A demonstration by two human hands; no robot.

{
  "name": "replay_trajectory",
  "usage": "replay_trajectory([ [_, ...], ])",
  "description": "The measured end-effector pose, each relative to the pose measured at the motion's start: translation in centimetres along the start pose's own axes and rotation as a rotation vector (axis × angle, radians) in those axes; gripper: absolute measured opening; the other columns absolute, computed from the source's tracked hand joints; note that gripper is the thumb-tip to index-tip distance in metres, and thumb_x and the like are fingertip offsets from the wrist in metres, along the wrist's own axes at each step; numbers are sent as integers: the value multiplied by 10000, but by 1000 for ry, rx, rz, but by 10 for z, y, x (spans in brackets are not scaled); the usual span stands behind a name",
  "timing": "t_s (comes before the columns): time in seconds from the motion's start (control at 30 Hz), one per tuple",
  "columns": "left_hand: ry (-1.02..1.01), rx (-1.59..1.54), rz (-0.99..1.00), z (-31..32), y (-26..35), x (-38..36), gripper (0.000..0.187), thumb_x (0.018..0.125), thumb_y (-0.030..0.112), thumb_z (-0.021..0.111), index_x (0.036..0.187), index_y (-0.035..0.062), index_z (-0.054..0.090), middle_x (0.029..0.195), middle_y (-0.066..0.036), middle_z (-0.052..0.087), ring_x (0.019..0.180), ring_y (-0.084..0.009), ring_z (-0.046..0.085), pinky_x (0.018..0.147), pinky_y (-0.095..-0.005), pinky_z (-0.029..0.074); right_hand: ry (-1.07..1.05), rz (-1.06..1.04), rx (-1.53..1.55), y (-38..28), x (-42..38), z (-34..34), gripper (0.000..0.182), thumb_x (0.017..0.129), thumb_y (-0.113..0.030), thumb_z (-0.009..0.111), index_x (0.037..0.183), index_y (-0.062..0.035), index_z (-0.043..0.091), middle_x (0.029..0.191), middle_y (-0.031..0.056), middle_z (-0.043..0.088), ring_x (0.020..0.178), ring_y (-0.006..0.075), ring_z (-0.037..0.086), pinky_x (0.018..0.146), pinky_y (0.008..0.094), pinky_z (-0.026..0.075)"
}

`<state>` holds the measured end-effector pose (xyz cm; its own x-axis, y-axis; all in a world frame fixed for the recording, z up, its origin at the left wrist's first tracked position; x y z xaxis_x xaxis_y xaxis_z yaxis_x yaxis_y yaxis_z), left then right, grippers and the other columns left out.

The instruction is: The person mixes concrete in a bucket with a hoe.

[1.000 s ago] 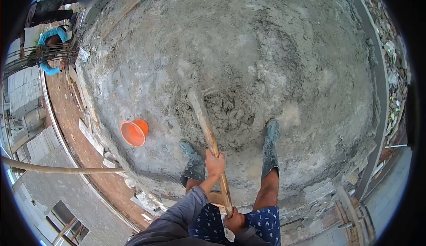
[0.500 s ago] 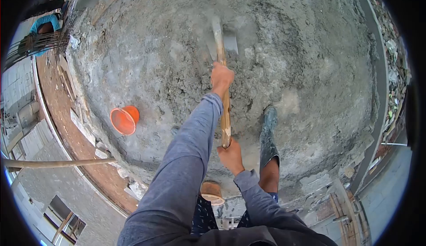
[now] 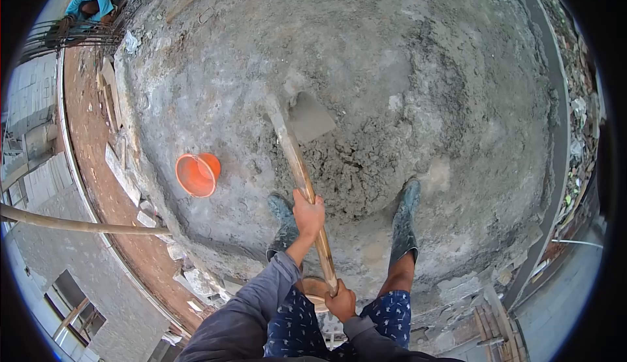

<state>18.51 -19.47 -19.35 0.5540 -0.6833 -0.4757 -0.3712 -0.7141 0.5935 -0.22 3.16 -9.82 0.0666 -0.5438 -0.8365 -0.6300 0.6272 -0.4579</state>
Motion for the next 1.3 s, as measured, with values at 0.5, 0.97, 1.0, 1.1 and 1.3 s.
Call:
replay_trajectory([
  [0.5, -193, -53, -337, 111, 50, 124, 371, 850, 62, 569, 1160, -78, 420, 736, -170, 628, 516, -264, 647, 474, -396, 554, -185, 62, 43, -77, 117, -129, 401, 829, -234, 698, 1151, -14, 605, 961, 256, 724, 937, 479, 687, 844, 552, 535],
  [0.97, -106, -1068, -983, 177, 63, -261, 193, 913, 13, 647, 999, 77, 486, 768, -57, 563, 653, -202, 604, 653, -389, 562, -171, -219, -517, 189, -8, -377, 244, 744, -223, 750, 927, -131, 616, 767, 146, 699, 733, 385, 692, 636, 498, 515],
  [1.0, -64, -1119, -1030, 158, 67, -282, 222, 907, 3, 654, 1009, 79, 472, 752, -57, 556, 633, -205, 603, 633, -378, 558, -181, -224, -513, 188, -23, -379, 247, 737, -222, 754, 920, -133, 613, 762, 142, 699, 720, 377, 693, 631, 493, 510],
  [1.1, 15, -1082, -983, 107, 114, -324, 216, 912, 8, 665, 964, 77, 467, 723, -52, 546, 592, -197, 592, 587, -358, 544, -149, -263, -523, 176, -80, -384, 230, 713, -190, 755, 875, -133, 602, 721, 127, 682, 673, 365, 683, 597, 491, 504],
  [1.3, -257, -861, -960, 179, 57, -244, 217, 933, 95, 697, 855, 108, 495, 686, -16, 500, 540, -151, 521, 535, -343, 501, -136, 69, -496, 98, -116, -336, 200, 776, -160, 697, 912, -77, 577, 685, 207, 692, 614, 401, 701, 610, 532, 557],
])
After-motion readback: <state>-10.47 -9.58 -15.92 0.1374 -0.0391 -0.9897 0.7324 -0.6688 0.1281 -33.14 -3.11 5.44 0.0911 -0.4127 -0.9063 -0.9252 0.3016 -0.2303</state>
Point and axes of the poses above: each hand's wrist, its own x-axis towards the middle knuckle, its own z-axis out of the palm, y = z × x, the point moved 9 cm from there along x, towards the middle knuckle
